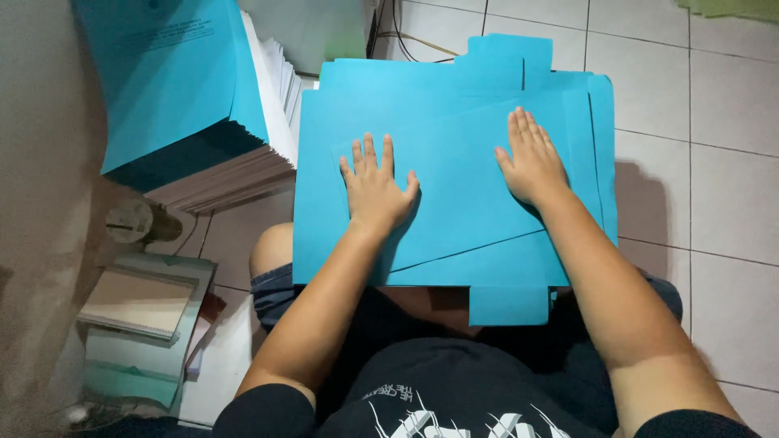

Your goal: The person sits on the floor and repeatedly folds light blue paper sheets in half by hand. They smooth the creases with their hands and stack the folded sheets on top of a pile to their left.

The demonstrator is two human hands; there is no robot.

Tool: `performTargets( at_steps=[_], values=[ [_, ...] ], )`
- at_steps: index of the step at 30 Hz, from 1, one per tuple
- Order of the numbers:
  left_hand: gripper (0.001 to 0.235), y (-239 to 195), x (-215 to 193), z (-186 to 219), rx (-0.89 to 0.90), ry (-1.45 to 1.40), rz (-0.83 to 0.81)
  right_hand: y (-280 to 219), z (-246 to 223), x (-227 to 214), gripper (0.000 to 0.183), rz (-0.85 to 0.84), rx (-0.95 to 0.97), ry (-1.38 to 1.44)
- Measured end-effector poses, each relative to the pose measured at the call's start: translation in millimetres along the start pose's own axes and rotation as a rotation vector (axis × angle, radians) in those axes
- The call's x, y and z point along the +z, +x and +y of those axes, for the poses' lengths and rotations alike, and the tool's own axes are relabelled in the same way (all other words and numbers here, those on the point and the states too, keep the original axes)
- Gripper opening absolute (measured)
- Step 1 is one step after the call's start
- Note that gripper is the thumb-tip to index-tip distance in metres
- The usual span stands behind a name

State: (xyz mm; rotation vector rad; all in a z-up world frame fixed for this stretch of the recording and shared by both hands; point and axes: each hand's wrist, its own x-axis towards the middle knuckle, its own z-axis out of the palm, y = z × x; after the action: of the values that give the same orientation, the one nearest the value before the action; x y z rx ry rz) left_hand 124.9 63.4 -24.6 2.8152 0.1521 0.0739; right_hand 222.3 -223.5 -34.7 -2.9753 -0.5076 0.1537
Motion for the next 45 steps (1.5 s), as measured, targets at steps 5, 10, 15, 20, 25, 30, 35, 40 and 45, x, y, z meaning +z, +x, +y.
performTargets(
  at_steps=[5,10,15,20,25,30,35,40,45],
  values=[
    [0.088,-4.2,-7.5,4.7,-0.086,0.046,0.003,-73.2,23.5,8.1,0.072,0.008,-0.055,-0.02],
    [0.091,-5.8,-6.1,8.8,0.034,0.04,-0.007,-68.4,12.5,30.1,0.078,0.049,-0.029,-0.106],
    [0.074,5.1,20.8,13.7,0.347,0.089,-0.035,3.2,-86.7,49.3,0.074,0.24,-0.253,-0.066],
    [0.065,17.4,20.6,-11.6,0.263,0.049,0.011,37.6,-73.4,27.7,0.07,0.081,-0.276,-0.022],
    [0.064,20.3,11.3,-59.9,0.126,0.082,0.082,21.1,-8.3,12.3,0.071,0.029,-0.072,-0.015],
    [0.073,-20.8,12.9,-59.4,0.127,0.117,0.203,-55.8,-6.8,-3.9,0.071,0.008,0.101,0.003],
    [0.079,-115.1,12.7,-24.3,0.343,0.115,0.097,-126.1,-12.9,16.0,0.065,0.091,0.198,-0.046],
    [0.076,-135.7,21.5,-28.2,0.395,0.134,0.091,-123.9,-7.6,23.8,0.067,0.108,0.303,-0.068],
    [0.084,-136.8,9.6,-28.3,0.374,0.143,0.025,-92.0,51.4,22.4,0.076,0.05,0.463,0.326]
  ],
)
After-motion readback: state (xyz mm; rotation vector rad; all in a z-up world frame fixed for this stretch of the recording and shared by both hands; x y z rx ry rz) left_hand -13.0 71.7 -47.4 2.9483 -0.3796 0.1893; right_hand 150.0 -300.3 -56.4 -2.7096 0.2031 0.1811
